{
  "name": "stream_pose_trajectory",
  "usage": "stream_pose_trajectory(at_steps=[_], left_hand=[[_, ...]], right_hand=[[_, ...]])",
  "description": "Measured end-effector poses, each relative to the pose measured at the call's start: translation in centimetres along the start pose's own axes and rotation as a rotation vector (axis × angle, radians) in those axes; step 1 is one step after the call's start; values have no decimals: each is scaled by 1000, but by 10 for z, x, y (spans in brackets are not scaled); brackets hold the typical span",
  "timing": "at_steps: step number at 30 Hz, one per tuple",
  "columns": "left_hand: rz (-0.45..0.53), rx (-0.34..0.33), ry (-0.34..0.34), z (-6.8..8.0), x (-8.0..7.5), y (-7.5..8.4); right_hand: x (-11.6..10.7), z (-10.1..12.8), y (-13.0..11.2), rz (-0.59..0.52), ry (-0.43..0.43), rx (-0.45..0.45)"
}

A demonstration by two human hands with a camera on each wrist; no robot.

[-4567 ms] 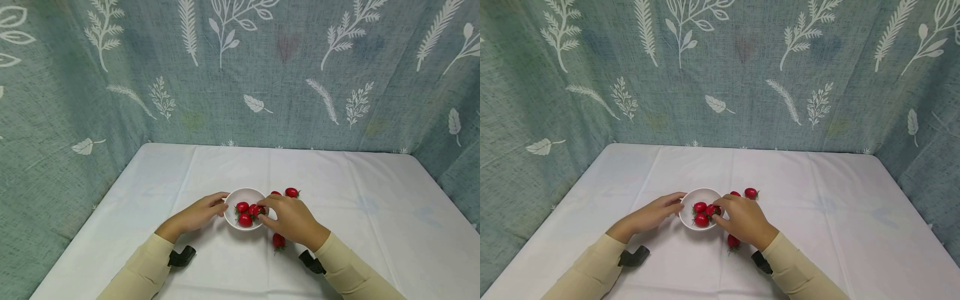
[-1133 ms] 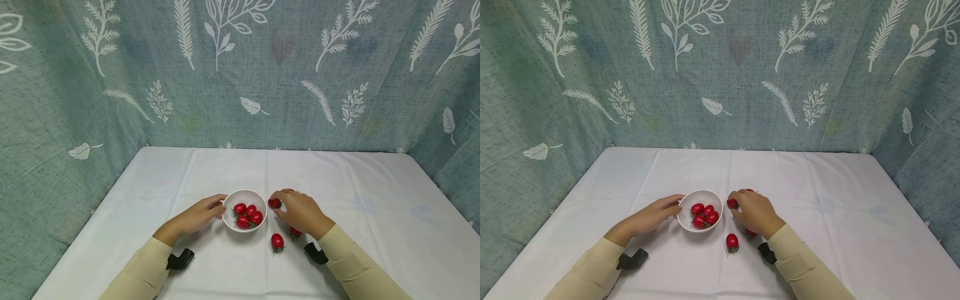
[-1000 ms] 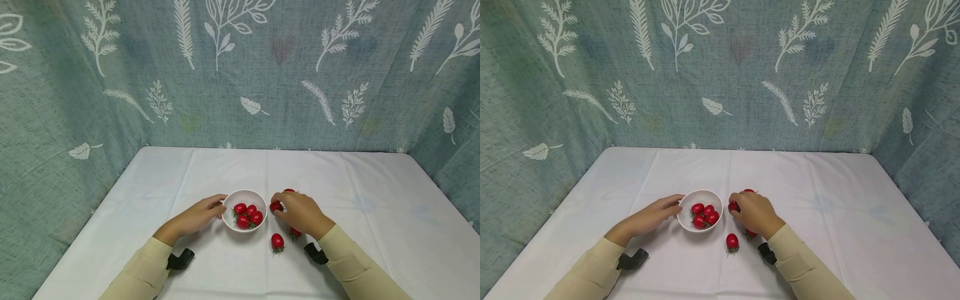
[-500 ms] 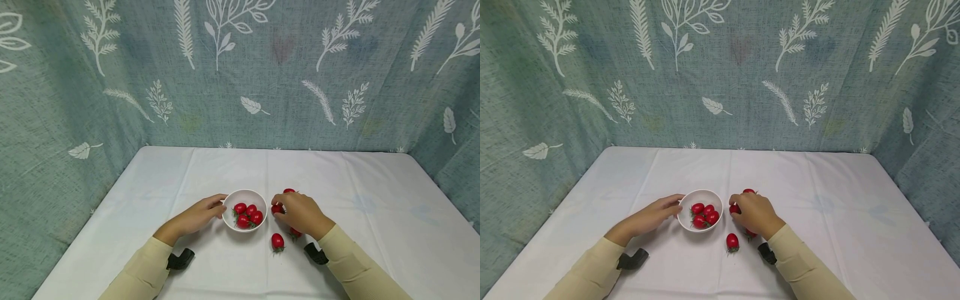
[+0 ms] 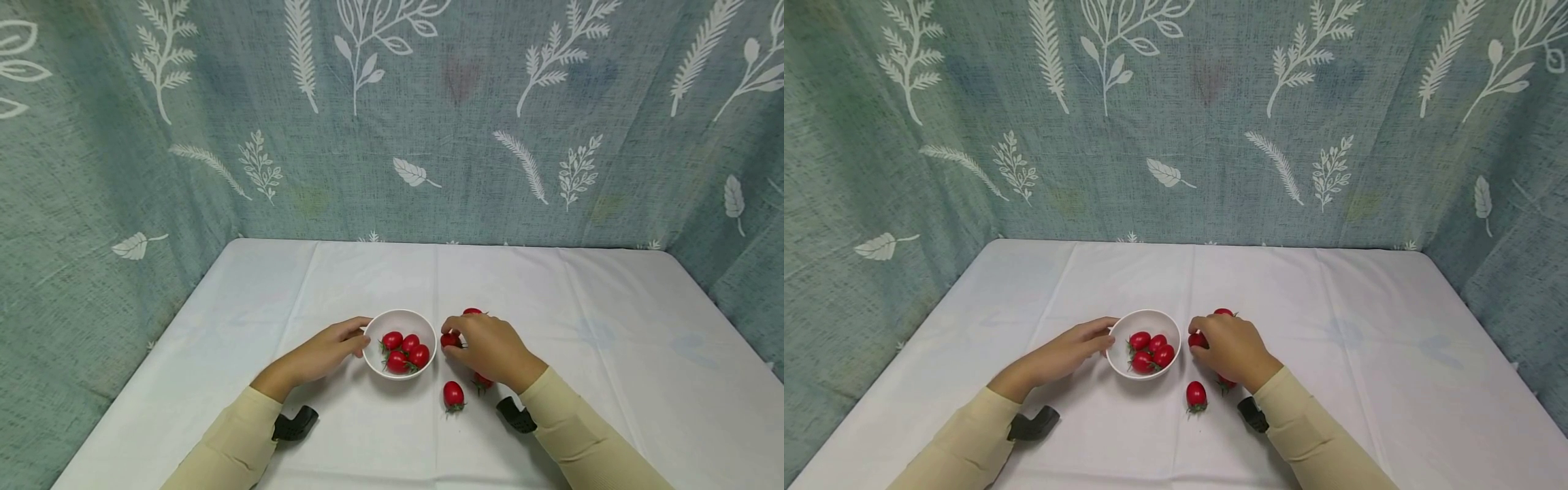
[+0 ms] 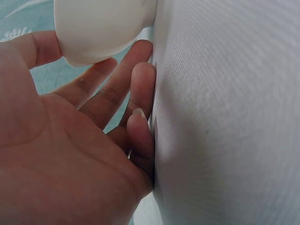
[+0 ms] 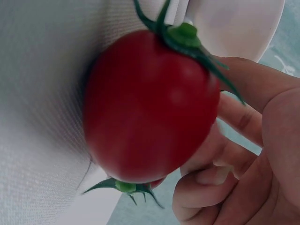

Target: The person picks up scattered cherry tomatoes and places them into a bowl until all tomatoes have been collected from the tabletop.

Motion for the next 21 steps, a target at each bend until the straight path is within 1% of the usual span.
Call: stream_pose_trajectory(at_steps=[7,16,21], left_hand=[[0,3,-2,-1,0,-1],[-3,11,-9,-1,1,0],[-2,10,-4,-1,1,0]], right_hand=[[-3,2,-3,13,24,-15],[-13,8,-14,46,107,-78],[-17,10,-18,46,137,-91]])
Point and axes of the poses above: each hand's wrist, its own z-axis away from the middle knuckle, its own x-axis out of the palm, y = z × x, the point moved 9 cm from there along -z, towards the middle knuckle, and after that the axes turned 12 degrees about -y, right-handed, at the moved point
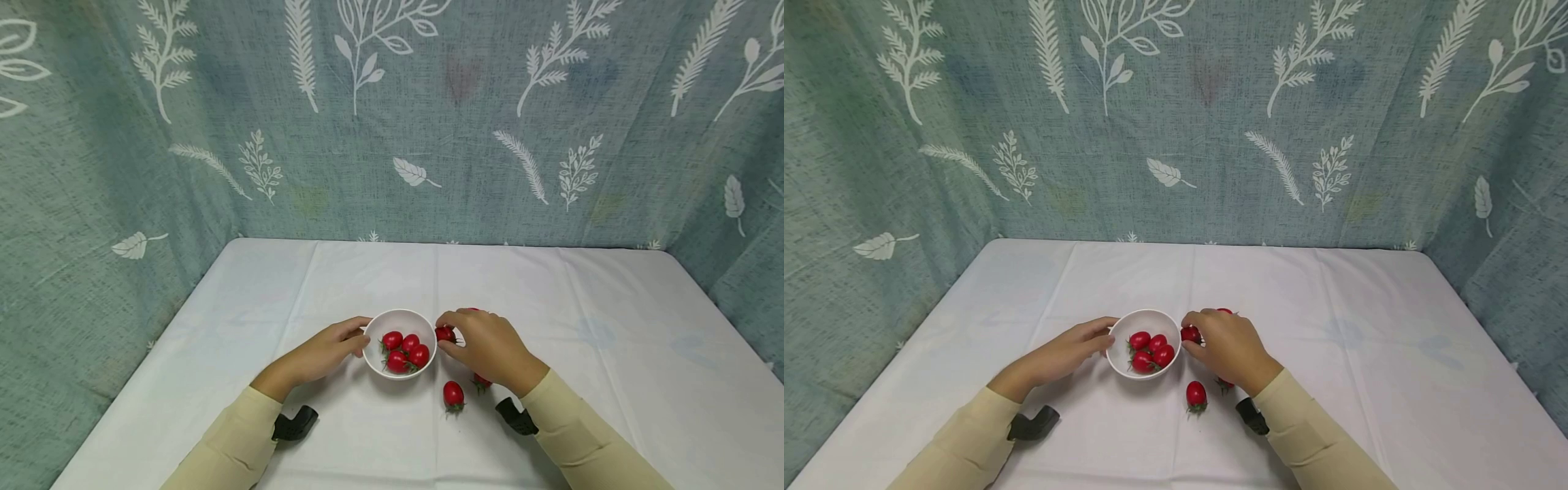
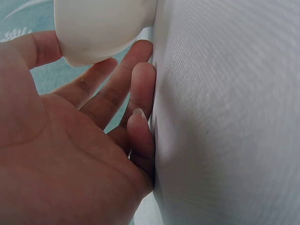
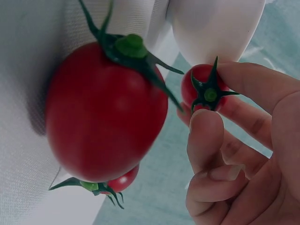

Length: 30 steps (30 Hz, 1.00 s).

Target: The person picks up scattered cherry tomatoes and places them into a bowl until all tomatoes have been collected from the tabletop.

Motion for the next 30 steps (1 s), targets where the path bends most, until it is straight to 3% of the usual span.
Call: stream_pose_trajectory(at_steps=[30], left_hand=[[7,-13,6,0,-1,0]], right_hand=[[-10,4,-3,-17,67,-24]])
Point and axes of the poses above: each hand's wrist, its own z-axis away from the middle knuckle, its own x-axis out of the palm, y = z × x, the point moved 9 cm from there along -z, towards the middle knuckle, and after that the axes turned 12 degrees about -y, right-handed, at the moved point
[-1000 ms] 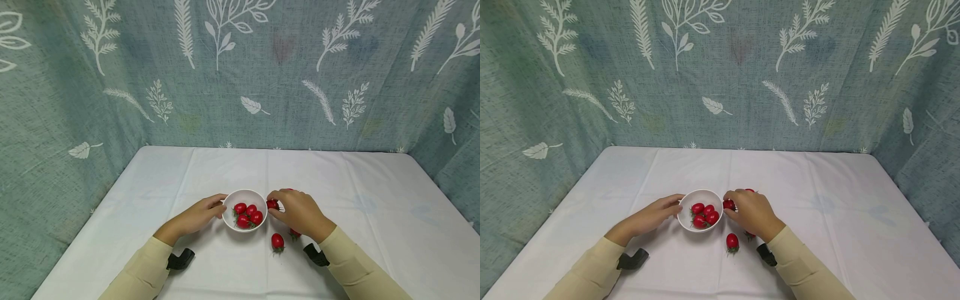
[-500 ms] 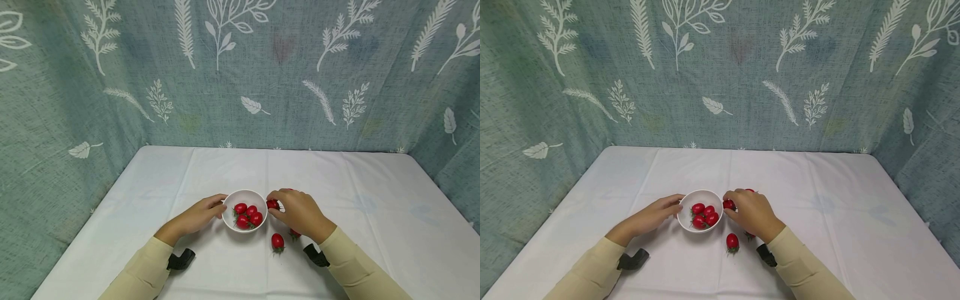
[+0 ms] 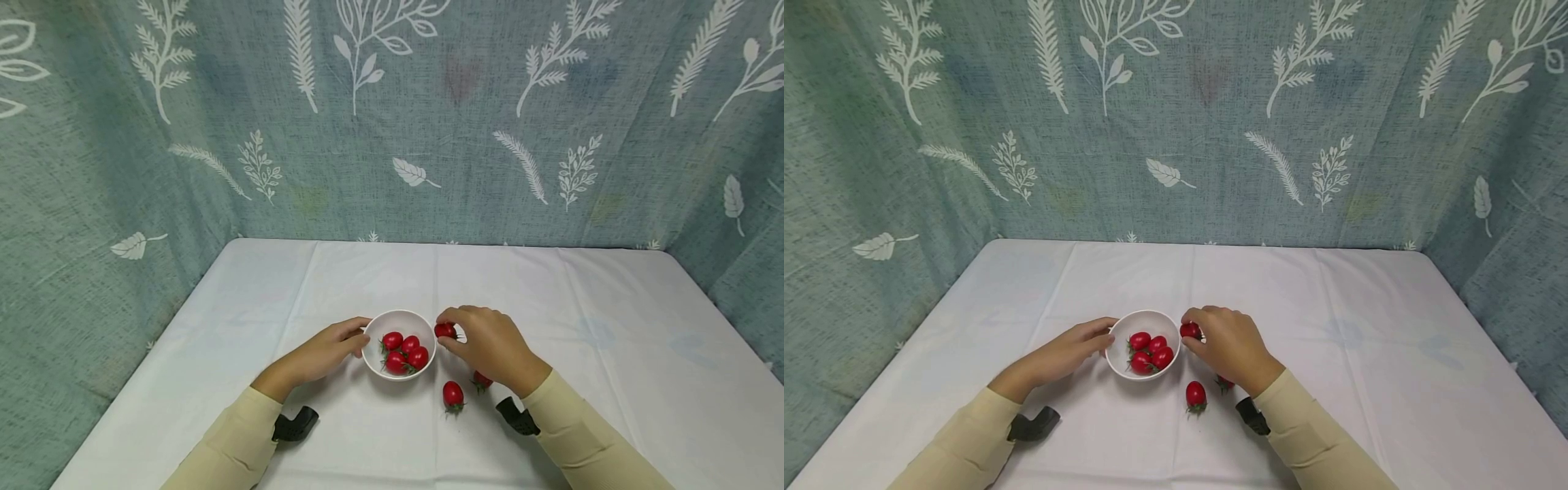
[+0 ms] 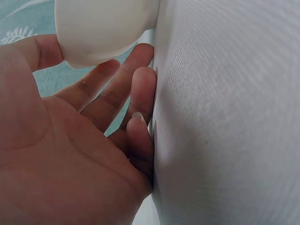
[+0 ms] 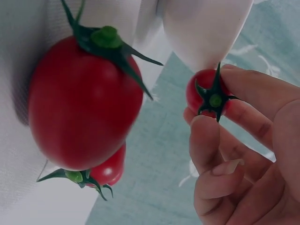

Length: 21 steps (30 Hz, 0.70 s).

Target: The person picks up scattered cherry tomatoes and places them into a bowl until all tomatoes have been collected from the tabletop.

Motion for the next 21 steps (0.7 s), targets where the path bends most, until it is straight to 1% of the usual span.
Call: stream_pose_trajectory(at_steps=[10,17,21], left_hand=[[-7,3,-2,0,0,-1],[-7,10,-8,0,-1,-2],[-12,15,-11,-1,0,-1]], right_hand=[[-10,3,-9,-30,96,-72],[-7,2,-16,-67,90,-91],[-5,0,-20,-62,76,-94]])
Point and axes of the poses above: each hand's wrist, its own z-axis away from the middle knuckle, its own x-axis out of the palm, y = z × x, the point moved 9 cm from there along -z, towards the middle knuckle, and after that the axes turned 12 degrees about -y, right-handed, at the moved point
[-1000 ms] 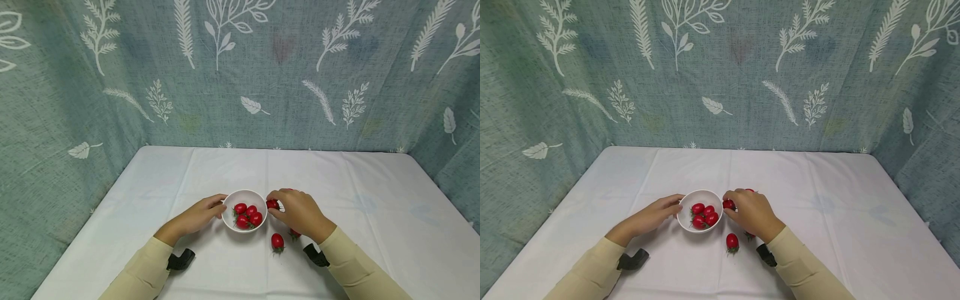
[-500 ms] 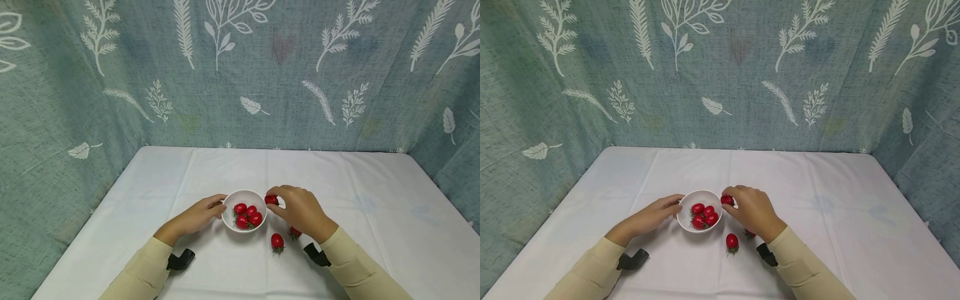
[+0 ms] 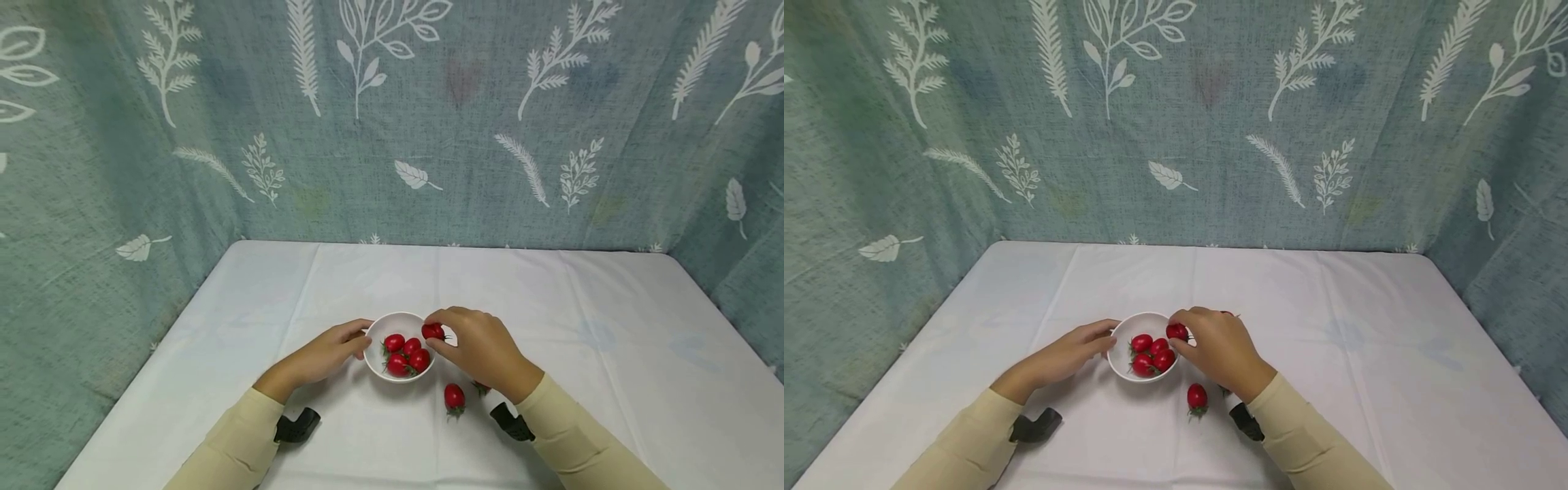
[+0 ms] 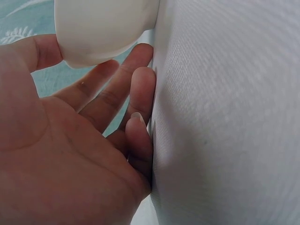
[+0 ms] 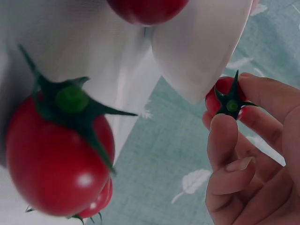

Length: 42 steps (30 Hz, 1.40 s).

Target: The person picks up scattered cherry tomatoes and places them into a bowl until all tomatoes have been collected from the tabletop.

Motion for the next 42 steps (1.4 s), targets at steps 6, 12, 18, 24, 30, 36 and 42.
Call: stream_pose_trajectory(at_steps=[6,12,18,24,30,36,42], left_hand=[[6,-2,-6,-1,1,1],[7,-11,-23,1,0,2],[-2,-23,-33,5,-1,3],[-16,-29,-38,8,-3,5],[-10,-33,-51,10,-3,6],[-1,-26,-59,12,-3,8],[-3,-20,-60,10,-3,8]], right_hand=[[5,-6,-6,22,-42,-8],[11,-11,-11,48,-70,-16],[17,-16,-12,26,-100,-1],[25,-20,-14,8,-121,-2],[27,-21,-17,9,-114,-22],[27,-20,-19,7,-99,-32],[28,-19,-17,12,-96,-33]])
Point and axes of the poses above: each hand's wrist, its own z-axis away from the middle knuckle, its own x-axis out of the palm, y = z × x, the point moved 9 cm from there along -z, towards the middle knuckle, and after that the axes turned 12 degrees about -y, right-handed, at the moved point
